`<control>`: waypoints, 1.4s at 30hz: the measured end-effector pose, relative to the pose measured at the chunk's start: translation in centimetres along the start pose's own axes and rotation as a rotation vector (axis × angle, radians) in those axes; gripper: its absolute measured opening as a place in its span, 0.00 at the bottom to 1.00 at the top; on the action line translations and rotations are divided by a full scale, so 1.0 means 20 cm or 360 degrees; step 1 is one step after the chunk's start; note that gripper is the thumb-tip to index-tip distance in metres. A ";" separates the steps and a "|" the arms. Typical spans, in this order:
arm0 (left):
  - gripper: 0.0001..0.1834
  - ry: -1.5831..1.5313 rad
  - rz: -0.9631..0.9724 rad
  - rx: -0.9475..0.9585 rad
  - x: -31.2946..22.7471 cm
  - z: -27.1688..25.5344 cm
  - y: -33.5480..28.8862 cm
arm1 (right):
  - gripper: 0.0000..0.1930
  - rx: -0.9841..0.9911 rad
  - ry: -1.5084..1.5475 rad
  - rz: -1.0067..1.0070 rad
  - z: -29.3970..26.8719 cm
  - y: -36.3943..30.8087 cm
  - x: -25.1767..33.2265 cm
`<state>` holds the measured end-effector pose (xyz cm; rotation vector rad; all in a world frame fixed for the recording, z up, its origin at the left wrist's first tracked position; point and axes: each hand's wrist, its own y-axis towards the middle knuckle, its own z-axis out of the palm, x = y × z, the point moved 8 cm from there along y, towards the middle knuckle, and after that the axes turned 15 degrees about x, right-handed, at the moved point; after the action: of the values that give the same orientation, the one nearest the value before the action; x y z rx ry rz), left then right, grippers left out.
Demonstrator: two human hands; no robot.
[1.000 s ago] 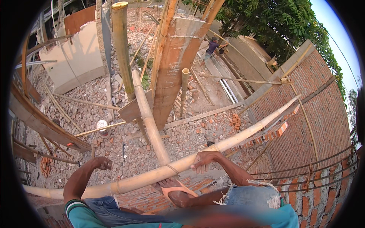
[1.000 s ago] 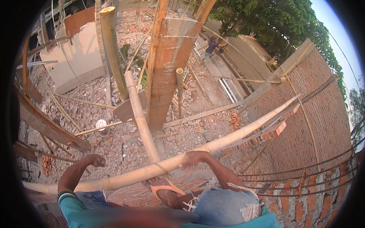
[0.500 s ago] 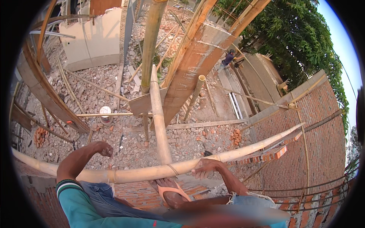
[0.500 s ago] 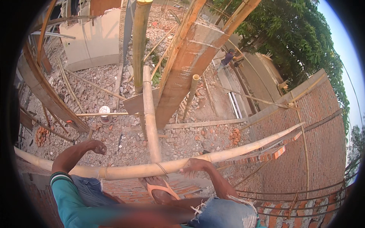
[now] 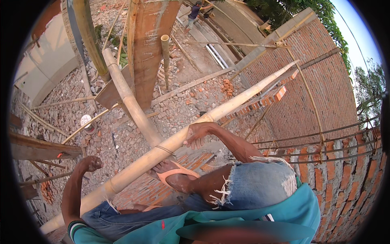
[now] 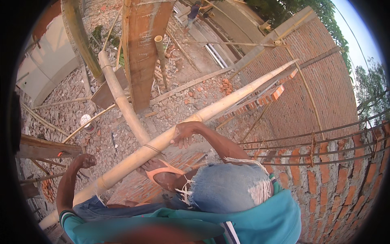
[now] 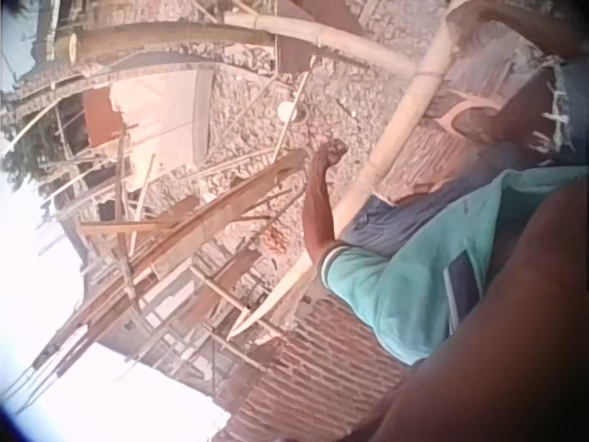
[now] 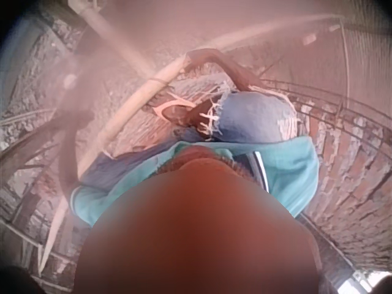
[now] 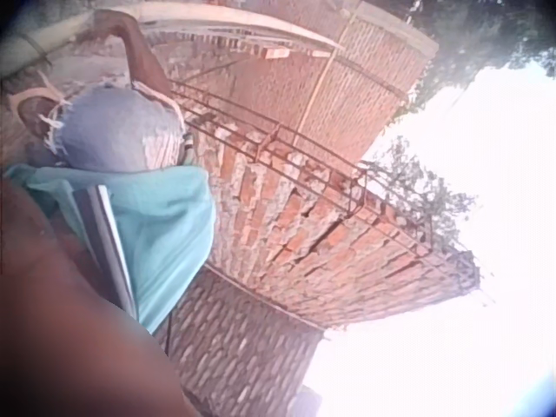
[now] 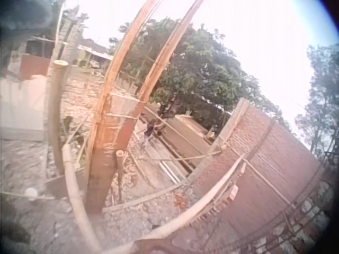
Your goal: The person lifts and positions bamboo poles to assemble a scaffolding structure. They align the poles with existing supports and adjust their placement to secure the framework.
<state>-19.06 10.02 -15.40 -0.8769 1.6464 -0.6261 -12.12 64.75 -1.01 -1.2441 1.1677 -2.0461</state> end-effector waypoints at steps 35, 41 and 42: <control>0.11 0.0196 0.0083 -0.0001 -0.06 0.00 0.00 | 0.30 0.0023 -0.0019 -0.0037 0.00 -0.01 0.01; 0.11 0.0295 0.0038 0.0012 -0.06 0.00 0.00 | 0.31 0.0021 -0.0023 -0.0060 0.00 0.01 0.00; 0.11 0.0318 0.0035 0.0016 -0.06 0.00 0.01 | 0.31 0.0015 -0.0028 -0.0059 0.00 0.01 0.00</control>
<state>-18.99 11.07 -14.86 -0.8086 1.8273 -0.7254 -12.21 64.69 -1.16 -1.2861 1.1339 -2.0607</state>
